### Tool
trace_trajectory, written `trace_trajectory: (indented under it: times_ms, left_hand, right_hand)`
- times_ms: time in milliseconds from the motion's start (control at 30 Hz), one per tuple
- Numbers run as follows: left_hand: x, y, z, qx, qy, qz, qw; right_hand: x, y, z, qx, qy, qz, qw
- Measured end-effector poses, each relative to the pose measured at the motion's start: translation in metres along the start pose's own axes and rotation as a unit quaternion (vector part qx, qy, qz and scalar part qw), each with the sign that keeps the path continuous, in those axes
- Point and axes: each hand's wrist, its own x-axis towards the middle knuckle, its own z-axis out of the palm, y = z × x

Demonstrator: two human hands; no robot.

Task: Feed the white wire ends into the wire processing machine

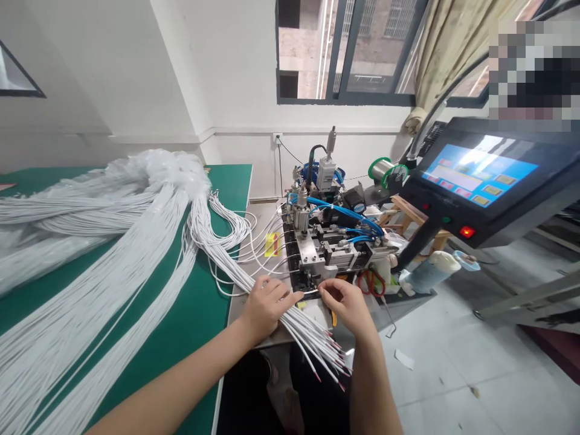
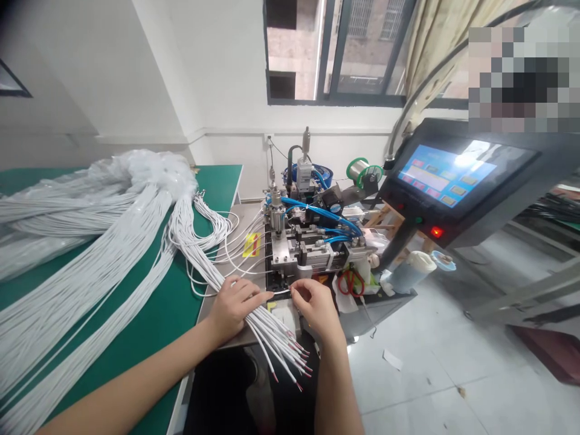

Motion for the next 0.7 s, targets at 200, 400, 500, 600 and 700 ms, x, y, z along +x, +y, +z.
trace_trajectory:
  times_ms: [200, 400, 500, 600, 700]
  left_hand:
    - [0.001, 0.001, 0.005, 0.007, -0.025, -0.007, 1.000]
    - [0.001, 0.002, 0.008, 0.024, -0.059, -0.026, 0.998]
    - [0.000, 0.002, 0.009, 0.028, -0.056, -0.032, 0.998]
    - [0.000, 0.003, 0.009, 0.023, -0.056, -0.036, 0.998]
    - [0.001, 0.003, 0.008, 0.020, -0.061, -0.040, 0.997]
  right_hand:
    - [0.005, 0.013, 0.003, -0.033, 0.024, -0.017, 0.999]
    - [0.014, 0.032, 0.012, 0.116, -0.019, 0.013, 0.993]
    - [0.018, 0.036, 0.019, 0.164, -0.017, 0.031, 0.986]
    - [0.020, 0.038, 0.024, 0.203, -0.006, 0.066, 0.977]
    - [0.020, 0.039, 0.028, 0.230, -0.008, 0.095, 0.968]
